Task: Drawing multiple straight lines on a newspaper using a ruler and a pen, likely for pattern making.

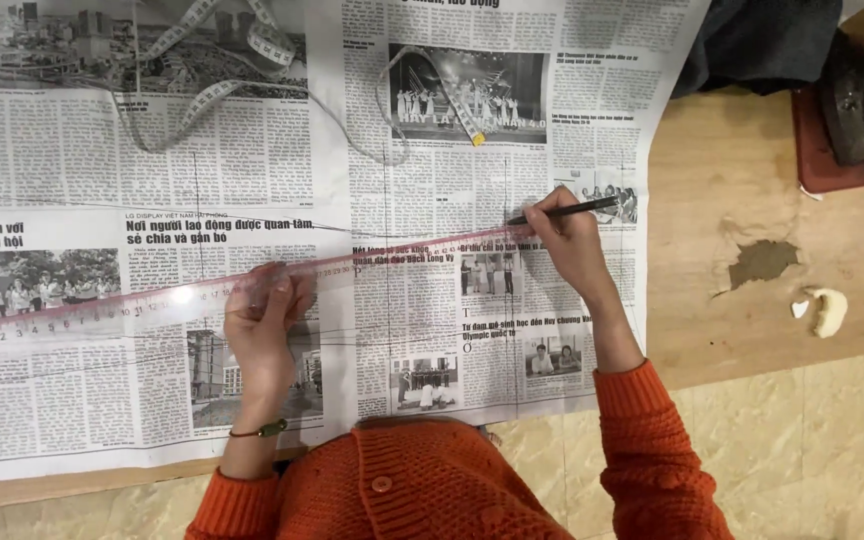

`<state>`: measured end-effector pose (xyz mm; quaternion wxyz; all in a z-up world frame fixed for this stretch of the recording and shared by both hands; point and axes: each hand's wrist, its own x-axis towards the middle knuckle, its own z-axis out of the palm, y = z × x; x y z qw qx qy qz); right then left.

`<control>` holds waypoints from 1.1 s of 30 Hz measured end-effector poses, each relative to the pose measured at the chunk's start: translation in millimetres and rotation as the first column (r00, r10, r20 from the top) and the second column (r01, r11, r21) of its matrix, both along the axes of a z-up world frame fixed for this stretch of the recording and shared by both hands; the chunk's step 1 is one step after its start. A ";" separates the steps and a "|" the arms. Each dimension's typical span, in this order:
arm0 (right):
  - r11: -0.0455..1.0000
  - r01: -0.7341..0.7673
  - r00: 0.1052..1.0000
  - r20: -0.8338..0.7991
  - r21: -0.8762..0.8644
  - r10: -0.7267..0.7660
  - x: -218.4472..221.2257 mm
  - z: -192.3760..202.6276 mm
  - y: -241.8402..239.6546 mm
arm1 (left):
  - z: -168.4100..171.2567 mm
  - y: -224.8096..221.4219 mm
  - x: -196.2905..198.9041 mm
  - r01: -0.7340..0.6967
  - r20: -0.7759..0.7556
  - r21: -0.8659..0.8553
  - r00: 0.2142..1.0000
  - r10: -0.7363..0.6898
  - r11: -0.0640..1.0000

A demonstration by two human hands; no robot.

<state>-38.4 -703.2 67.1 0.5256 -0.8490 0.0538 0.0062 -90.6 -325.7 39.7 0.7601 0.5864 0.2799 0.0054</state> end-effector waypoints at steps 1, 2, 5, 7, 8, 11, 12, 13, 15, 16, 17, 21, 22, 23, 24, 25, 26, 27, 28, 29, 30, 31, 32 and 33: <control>1.000 -0.002 1.000 -0.002 0.001 0.002 1.4 -0.5 -0.8 | 3.4 -0.3 0.7 -0.002 -0.002 0.001 1.000 0.002 1.000; 1.000 -0.023 1.000 0.004 -0.018 0.023 2.7 -1.0 -1.6 | 6.8 -0.6 1.4 0.008 0.017 0.014 1.000 -0.008 1.000; 0.997 -0.053 0.999 0.000 -0.053 0.053 2.3 0.1 -2.3 | 8.0 -1.2 -0.2 0.020 0.034 0.029 0.999 -0.021 0.999; 0.996 -0.064 0.998 -0.006 -0.068 0.064 2.3 0.5 -2.2 | 10.1 -1.7 1.1 0.022 0.035 0.033 0.999 -0.023 0.999; 0.995 -0.067 0.998 -0.018 -0.077 0.066 2.0 0.1 -2.7 | 13.2 -2.8 2.8 0.023 0.028 0.036 0.999 -0.024 0.999; 0.992 -0.074 0.997 -0.031 -0.103 0.071 0.9 0.6 -4.2 | 13.0 -4.6 5.5 0.022 0.030 0.043 0.999 -0.023 0.999; 0.990 -0.078 0.997 -0.030 -0.120 0.075 0.8 0.9 -4.1 | 11.4 -4.5 5.9 0.019 0.040 0.049 0.999 -0.021 0.999; 0.990 -0.079 0.997 -0.031 -0.119 0.075 1.4 3.0 -3.8 | 8.6 -4.0 5.4 0.019 0.040 0.050 0.999 -0.021 0.999; 0.988 -0.089 0.994 -0.078 -0.128 0.080 2.5 7.0 -2.7 | 3.0 -2.7 4.0 0.005 0.057 0.053 0.998 -0.008 0.999; 0.988 -0.091 0.994 -0.079 -0.126 0.081 1.6 8.5 -2.2 | 4.7 -2.4 5.3 0.004 0.056 0.055 0.998 -0.007 0.998; 0.986 -0.090 0.993 -0.092 -0.138 0.078 1.8 10.2 -1.8 | 6.3 -2.4 7.1 0.018 0.061 0.092 0.998 -0.024 0.996; 0.993 -0.085 0.983 -0.169 -0.079 0.071 3.4 27.1 46.5 | 20.3 -8.7 12.5 0.024 0.078 0.154 0.996 -0.037 0.988; 0.994 -0.083 0.983 -0.172 -0.078 0.068 2.4 25.6 46.7 | 20.0 -8.9 11.9 0.027 0.075 0.155 0.996 -0.039 0.988; 0.987 -0.119 0.981 -0.166 -0.109 0.100 3.0 24.1 47.2 | 19.7 -8.9 12.7 0.029 0.071 0.162 0.997 -0.040 0.986; 0.978 -0.155 0.978 -0.161 -0.140 0.132 3.7 22.9 48.1 | 19.5 -8.5 13.7 0.030 0.066 0.169 0.997 -0.042 0.985; 0.978 -0.156 0.978 -0.161 -0.138 0.133 2.2 20.0 40.3 | 21.9 -8.6 15.6 0.029 0.066 0.171 0.997 -0.041 0.985; 0.975 -0.152 0.978 -0.167 -0.161 0.124 0.7 17.2 32.8 | 24.3 -8.2 17.6 0.049 0.058 0.175 0.997 -0.060 0.983; 0.971 -0.150 0.978 -0.174 -0.184 0.118 0.1 14.4 25.3 | 26.8 -8.1 19.3 0.066 0.050 0.179 0.996 -0.076 0.982; 0.971 -0.154 0.977 -0.173 -0.182 0.122 1.5 14.1 28.8 | 21.2 -5.7 19.4 0.062 0.050 0.180 0.996 -0.072 0.982; 0.976 -0.138 0.978 -0.178 -0.167 0.108 1.1 13.4 32.0 | 15.4 -3.5 19.0 0.075 0.038 0.171 0.996 -0.083 0.982; 0.981 -0.122 0.979 -0.182 -0.152 0.094 0.5 12.5 34.5 | 9.3 -2.0 18.5 0.088 0.026 0.163 0.995 -0.094 0.983; 0.981 -0.120 0.978 -0.187 -0.151 0.091 2.4 10.6 49.9 | 11.8 -2.3 20.4 0.092 0.022 0.163 0.995 -0.097 0.982; 0.979 -0.159 0.977 -0.164 -0.124 0.137 4.3 8.6 64.8 | 14.4 -3.0 22.2 0.091 0.018 0.162 0.995 -0.095 0.983; 0.976 -0.194 0.974 -0.136 -0.098 0.180 6.6 6.2 80.3 | 16.8 -3.2 25.4 0.092 0.017 0.163 0.995 -0.096 0.982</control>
